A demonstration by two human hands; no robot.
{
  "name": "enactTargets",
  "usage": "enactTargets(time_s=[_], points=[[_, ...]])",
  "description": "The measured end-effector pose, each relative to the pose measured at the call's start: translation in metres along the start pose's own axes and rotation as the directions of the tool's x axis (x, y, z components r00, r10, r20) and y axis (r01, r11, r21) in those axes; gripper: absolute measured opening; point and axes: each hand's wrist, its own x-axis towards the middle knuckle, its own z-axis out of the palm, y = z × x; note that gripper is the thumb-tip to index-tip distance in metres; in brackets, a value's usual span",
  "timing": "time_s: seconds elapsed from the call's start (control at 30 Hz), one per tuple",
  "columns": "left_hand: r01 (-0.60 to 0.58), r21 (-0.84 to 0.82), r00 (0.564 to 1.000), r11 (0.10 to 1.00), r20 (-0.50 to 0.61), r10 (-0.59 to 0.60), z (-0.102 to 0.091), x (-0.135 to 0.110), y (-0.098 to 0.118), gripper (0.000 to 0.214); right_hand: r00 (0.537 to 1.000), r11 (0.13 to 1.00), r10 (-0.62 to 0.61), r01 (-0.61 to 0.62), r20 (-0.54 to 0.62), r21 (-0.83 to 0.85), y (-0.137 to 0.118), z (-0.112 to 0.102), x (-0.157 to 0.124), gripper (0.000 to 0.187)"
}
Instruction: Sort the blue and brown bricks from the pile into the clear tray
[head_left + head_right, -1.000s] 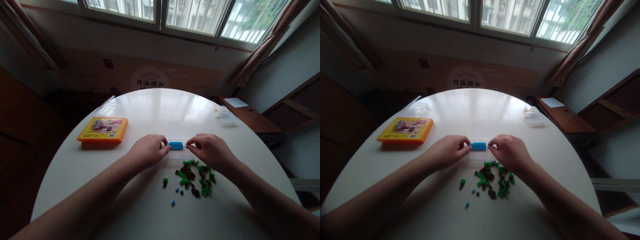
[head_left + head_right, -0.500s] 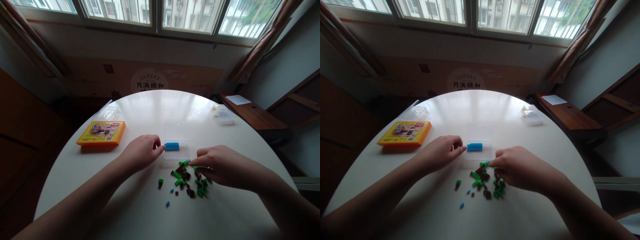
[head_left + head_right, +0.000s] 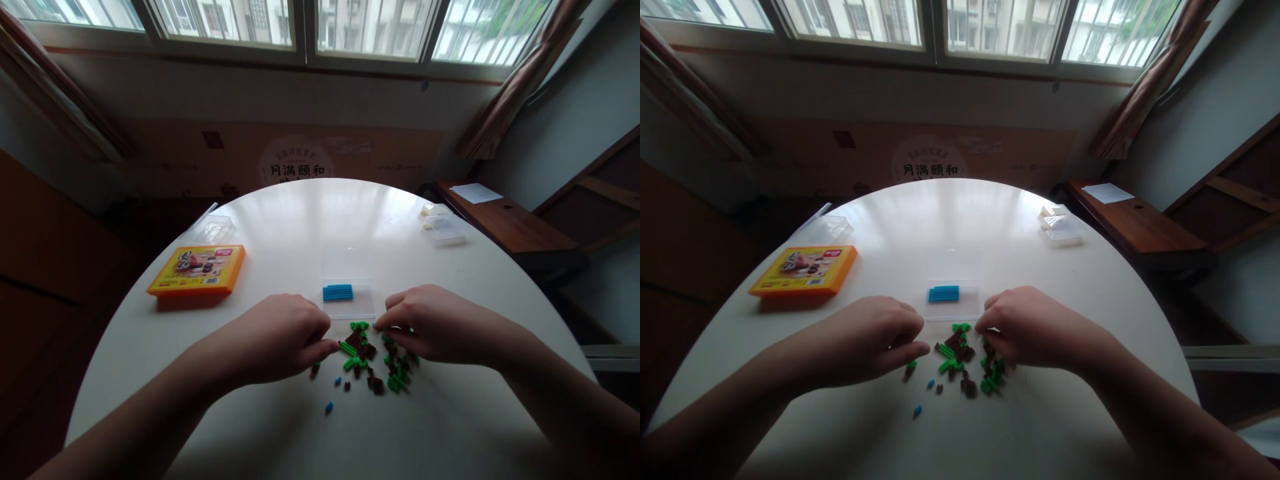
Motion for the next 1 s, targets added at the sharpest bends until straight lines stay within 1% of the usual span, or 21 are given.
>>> enactTargets(time_s=[0.1,0.2,0.3,0.43,0.53,0.63,0.73,0.87,1.0], points=[[-0.022,0.008,1.000,1.000,0.018,0.022,-0.001,-0.001,0.001,0.029,0.999,0.999,-0.028,0.029,-0.018,0.036,0.005,-0.002,-0.002,0.018],[-0.043,0.030,0.999,0.999,0.031,0.042,-0.002,-0.003,0.004,0.026,0.999,0.997,-0.029,0.032,-0.046,0.070,0.009,-0.002,-0.002,0.018],[-0.060,0.034,0.997,0.998,0.056,0.058,-0.004,-0.005,0.006,0.025,0.999,0.996,-0.038,0.040,-0.033,0.076,0.010,0.001,0.000,0.018],[-0.066,0.000,0.994,0.998,0.085,0.066,-0.006,-0.006,0.007,0.024,0.999,0.998,-0.050,0.050,-0.008,0.041,0.008,0.004,0.003,0.020],[-0.063,-0.033,0.993,0.997,0.096,0.066,-0.005,-0.006,0.005,0.023,0.996,0.995,-0.090,0.090,0.000,0.037,0.003,0.005,0.003,0.019],[-0.086,-0.096,0.986,0.992,0.136,0.098,-0.003,-0.006,0.004,0.020,0.993,0.991,-0.118,0.117,0.009,0.067,-0.002,0.006,0.002,0.018],[-0.107,-0.139,0.977,0.984,0.168,0.130,-0.002,-0.005,0.004,0.019,0.993,0.991,-0.117,0.116,0.008,0.066,-0.005,0.006,0.003,0.016],[-0.123,-0.134,0.980,0.983,0.137,0.141,0.000,-0.003,0.002,0.021,0.994,0.994,-0.105,0.105,0.006,0.021,-0.006,0.007,0.004,0.015],[-0.134,-0.149,0.982,0.980,0.116,0.152,0.002,0.000,-0.002,0.022,0.994,0.994,-0.111,0.111,0.002,0.015,-0.006,0.009,0.004,0.018]])
